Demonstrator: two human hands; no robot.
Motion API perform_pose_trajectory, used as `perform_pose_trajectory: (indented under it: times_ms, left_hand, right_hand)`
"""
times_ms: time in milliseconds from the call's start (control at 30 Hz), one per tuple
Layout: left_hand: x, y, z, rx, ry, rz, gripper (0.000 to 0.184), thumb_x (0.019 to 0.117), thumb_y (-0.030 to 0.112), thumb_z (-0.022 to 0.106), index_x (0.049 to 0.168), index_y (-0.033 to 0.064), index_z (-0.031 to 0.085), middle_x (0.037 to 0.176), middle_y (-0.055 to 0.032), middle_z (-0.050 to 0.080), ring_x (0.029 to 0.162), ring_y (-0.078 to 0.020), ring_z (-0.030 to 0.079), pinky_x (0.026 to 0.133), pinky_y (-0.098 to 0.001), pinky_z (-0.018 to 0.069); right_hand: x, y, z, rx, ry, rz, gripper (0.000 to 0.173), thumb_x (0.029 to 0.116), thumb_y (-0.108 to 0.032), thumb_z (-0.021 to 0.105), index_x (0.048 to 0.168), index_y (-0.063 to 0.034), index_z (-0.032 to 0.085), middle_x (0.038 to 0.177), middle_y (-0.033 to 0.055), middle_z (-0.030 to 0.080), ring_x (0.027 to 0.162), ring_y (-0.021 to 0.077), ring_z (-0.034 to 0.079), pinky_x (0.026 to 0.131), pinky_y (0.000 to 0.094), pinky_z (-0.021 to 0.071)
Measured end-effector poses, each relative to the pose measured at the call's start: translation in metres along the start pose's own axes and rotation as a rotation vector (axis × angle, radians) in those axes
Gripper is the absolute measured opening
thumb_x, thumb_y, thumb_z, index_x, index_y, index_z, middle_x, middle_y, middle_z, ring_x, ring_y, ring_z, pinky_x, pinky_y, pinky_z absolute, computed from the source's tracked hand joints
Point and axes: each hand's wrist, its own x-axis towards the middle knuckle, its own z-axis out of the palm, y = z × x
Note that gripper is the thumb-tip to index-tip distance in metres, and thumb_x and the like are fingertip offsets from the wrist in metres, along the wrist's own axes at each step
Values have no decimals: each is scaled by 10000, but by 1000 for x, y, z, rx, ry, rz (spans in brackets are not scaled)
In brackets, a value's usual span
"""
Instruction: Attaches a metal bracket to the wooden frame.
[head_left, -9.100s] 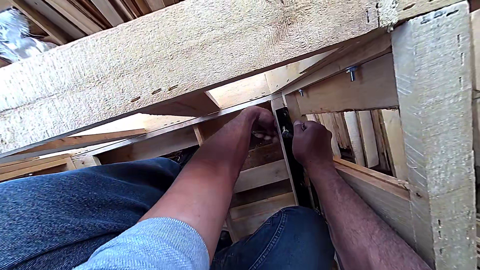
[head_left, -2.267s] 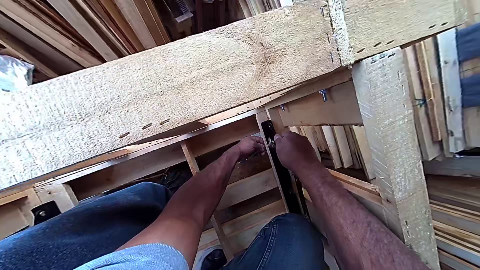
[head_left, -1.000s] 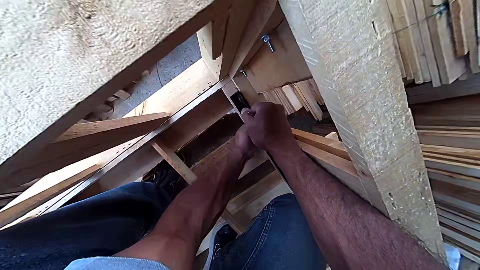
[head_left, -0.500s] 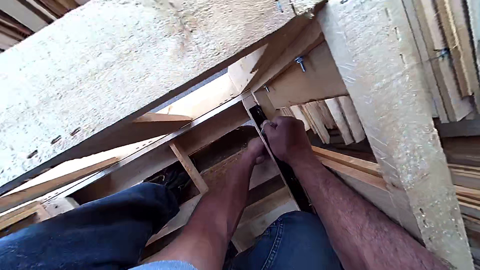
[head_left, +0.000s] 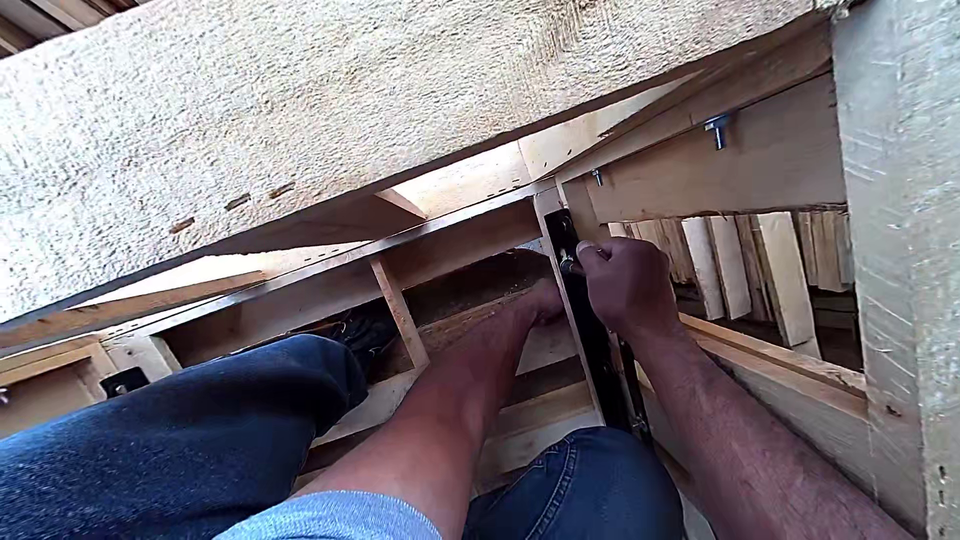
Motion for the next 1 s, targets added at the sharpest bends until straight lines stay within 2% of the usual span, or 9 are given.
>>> perform_pose_trajectory:
  times_ms: [233, 333, 467, 567, 667, 733, 867, 933, 1000]
  left_hand:
    - [-5, -5, -4, 33, -89, 214, 156, 1061, 78, 476, 1084, 14, 615, 891, -35, 603, 762, -84, 569, 738, -289, 521]
    - [-3, -7, -17, 43, -47, 151, 231, 1085, 114, 448, 1179, -30, 602, 959, -80, 645, 782, -106, 608, 742, -301, 543]
    - [-3, -11, -41, -274, 105, 70, 278, 1102, 137, 443, 1297, -19, 565, 1068, -129, 650, 847, -170, 648, 775, -336, 563]
    - [-7, -15, -49, -450, 216, -1, 291, 1095, 171, 478, 1307, -15, 551, 1102, -167, 666, 879, -227, 699, 790, -365, 597]
    - [-12, -25, -48, -515, 225, -45, 244, 1097, 156, 466, 1242, -13, 565, 1048, -115, 653, 870, -177, 667, 794, -323, 576]
    - [-17, -32, -45, -499, 169, -43, 225, 1093, 122, 450, 1234, 1, 576, 1031, -85, 667, 838, -141, 657, 761, -294, 560]
    - [-18, -35, -42, -350, 131, 45, 238, 1107, 129, 418, 1274, 43, 564, 954, -35, 664, 608, -69, 546, 522, -211, 445]
    - [-14, -29, -45, -216, 113, 111, 241, 1091, 114, 462, 1280, 34, 588, 996, -47, 677, 598, -69, 512, 525, -216, 427]
    - [-10, -19, -51, -94, 58, 161, 271, 1069, 83, 503, 1314, 10, 591, 1057, -81, 658, 665, -98, 537, 601, -255, 468]
  right_hand:
    - [0, 0, 1, 13, 9, 14, 478, 1049, -298, 548, 612, -121, 472, 557, 43, 450, 520, 201, 474, 500, 422, 362]
    - [-1, -1, 0, 10, 2, 21, 469, 1052, -306, 548, 626, -120, 489, 569, 45, 467, 529, 203, 487, 508, 421, 376]
    - [-1, -1, -1, 11, -8, 15, 462, 1055, -304, 542, 634, -120, 496, 574, 40, 474, 528, 195, 491, 505, 413, 380]
    - [-1, -1, 0, 14, -4, 12, 475, 1057, -311, 537, 624, -125, 477, 571, 40, 468, 525, 191, 487, 502, 408, 377]
    - [0, -1, 1, 11, 7, 8, 477, 1056, -318, 540, 621, -133, 478, 565, 30, 466, 519, 181, 483, 500, 396, 370]
    - [-1, -1, 1, 9, 12, 6, 472, 1054, -305, 537, 620, -130, 475, 563, 32, 458, 520, 184, 478, 502, 399, 364]
    - [-2, -2, -1, 24, 7, 14, 478, 1056, -309, 542, 620, -126, 471, 563, 29, 457, 518, 183, 475, 503, 393, 365]
    - [-2, -1, -1, 44, 9, 9, 466, 1055, -303, 544, 630, -123, 483, 569, 32, 472, 522, 177, 488, 506, 397, 377]
    - [-2, 0, 0, 58, 8, 1, 453, 1049, -300, 542, 635, -124, 486, 571, 32, 487, 522, 175, 501, 502, 402, 391]
